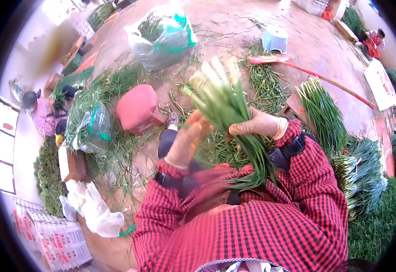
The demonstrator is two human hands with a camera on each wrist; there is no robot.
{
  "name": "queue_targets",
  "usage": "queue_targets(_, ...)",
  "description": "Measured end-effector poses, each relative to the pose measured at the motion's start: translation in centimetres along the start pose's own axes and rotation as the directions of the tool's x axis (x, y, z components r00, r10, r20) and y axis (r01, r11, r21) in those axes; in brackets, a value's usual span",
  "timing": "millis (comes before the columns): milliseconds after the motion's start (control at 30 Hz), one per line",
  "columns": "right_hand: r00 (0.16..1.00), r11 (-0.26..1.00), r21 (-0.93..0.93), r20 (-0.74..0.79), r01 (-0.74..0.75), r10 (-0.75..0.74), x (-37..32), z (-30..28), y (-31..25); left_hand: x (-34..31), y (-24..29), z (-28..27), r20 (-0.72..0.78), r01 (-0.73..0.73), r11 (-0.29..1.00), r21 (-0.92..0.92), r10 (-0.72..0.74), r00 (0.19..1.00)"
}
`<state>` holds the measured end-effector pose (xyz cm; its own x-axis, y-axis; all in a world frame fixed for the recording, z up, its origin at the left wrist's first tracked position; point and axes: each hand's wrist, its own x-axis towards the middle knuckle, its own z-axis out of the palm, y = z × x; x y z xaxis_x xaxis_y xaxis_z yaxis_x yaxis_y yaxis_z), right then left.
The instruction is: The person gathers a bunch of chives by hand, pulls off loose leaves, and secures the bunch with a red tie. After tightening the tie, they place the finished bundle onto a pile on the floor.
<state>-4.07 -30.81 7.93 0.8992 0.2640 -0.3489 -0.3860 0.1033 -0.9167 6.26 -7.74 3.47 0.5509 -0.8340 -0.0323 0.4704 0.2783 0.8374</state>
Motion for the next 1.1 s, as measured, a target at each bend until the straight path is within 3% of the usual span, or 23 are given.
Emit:
queue_targets(67,0.986,0.999,0.018,0.165,-0.042,0.039,0.1,1.2,1.5,0.4,1.1,0.9,-0.009,-0.025,0.991,-0.135,0.024,1.000)
queue_targets(100,0.988,0.995,-0.087,0.147,-0.039,0.051,0.6,1.9,2.1,0.6,1.3,1.1,-0.015,-0.036,0.982,-0.188,0.034,0.999)
queue_targets(233,0.998,0.991,0.130,-0.059,0.038,-0.030,1.6,2.6,5.7,1.0,1.3,1.2,-0.014,0.003,0.981,-0.192,-0.005,1.000)
queue_targets(333,0.985,0.982,0.097,0.083,-0.161,0.154,1.5,3.1,6.0,1.3,0.9,1.4,0.033,-0.039,0.962,-0.269,0.050,0.998)
queue_targets(367,0.989,0.990,-0.001,0.045,-0.140,0.140,1.6,3.9,5.9,1.5,0.9,1.7,-0.027,-0.066,0.948,-0.313,0.061,0.998)
queue_targets(467,0.971,0.972,-0.012,0.059,-0.233,0.233,1.1,5.1,4.3,1.9,-0.5,-0.4,0.091,0.001,0.929,-0.371,0.035,0.995)
queue_targets(500,0.987,0.988,-0.024,0.047,-0.153,0.154,1.3,5.0,4.6,1.4,0.2,0.5,0.000,-0.030,0.938,-0.346,0.032,1.000)
queue_targets(600,0.999,0.999,0.017,0.009,0.034,-0.034,1.7,4.4,5.9,1.7,0.0,-2.0,-0.054,-0.025,0.923,-0.385,0.005,0.999)
queue_targets(667,0.999,0.995,-0.095,0.053,0.014,-0.009,1.6,2.9,5.8,0.9,2.3,-1.8,-0.279,-0.030,0.979,-0.203,-0.029,0.960)
queue_targets(700,1.000,0.966,-0.258,0.022,-0.010,0.016,1.0,2.0,5.1,0.7,3.2,-1.9,-0.310,-0.057,0.990,-0.127,0.015,0.951)
queue_targets(733,0.997,0.968,-0.236,-0.009,-0.081,0.081,0.1,1.9,3.6,0.4,3.8,-2.4,-0.340,-0.080,0.995,-0.050,0.059,0.939)
queue_targets(800,0.987,0.888,-0.439,-0.135,-0.139,0.088,-0.9,0.6,2.2,-0.4,4.7,-4.2,-0.367,-0.111,0.992,0.067,0.128,0.922)
queue_targets(900,0.980,0.862,-0.502,-0.193,-0.067,-0.036,-0.4,-2.4,4.1,-1.2,5.3,-5.0,-0.439,-0.207,0.965,0.159,0.257,0.861)
queue_targets(933,0.956,0.808,-0.587,-0.209,0.046,-0.206,-0.3,-2.9,4.9,-1.1,5.2,-4.8,-0.464,-0.248,0.953,0.176,0.303,0.833)
queue_targets(1000,0.809,0.412,-0.908,-0.184,0.078,-0.559,0.2,-2.8,5.1,-0.9,5.1,-4.6,-0.508,-0.298,0.943,0.151,0.332,0.794)
queue_targets(1100,0.811,0.696,-0.645,-0.199,0.314,-0.550,1.4,1.7,1.4,-0.1,4.0,-4.4,-0.507,-0.300,0.942,0.150,0.334,0.795)
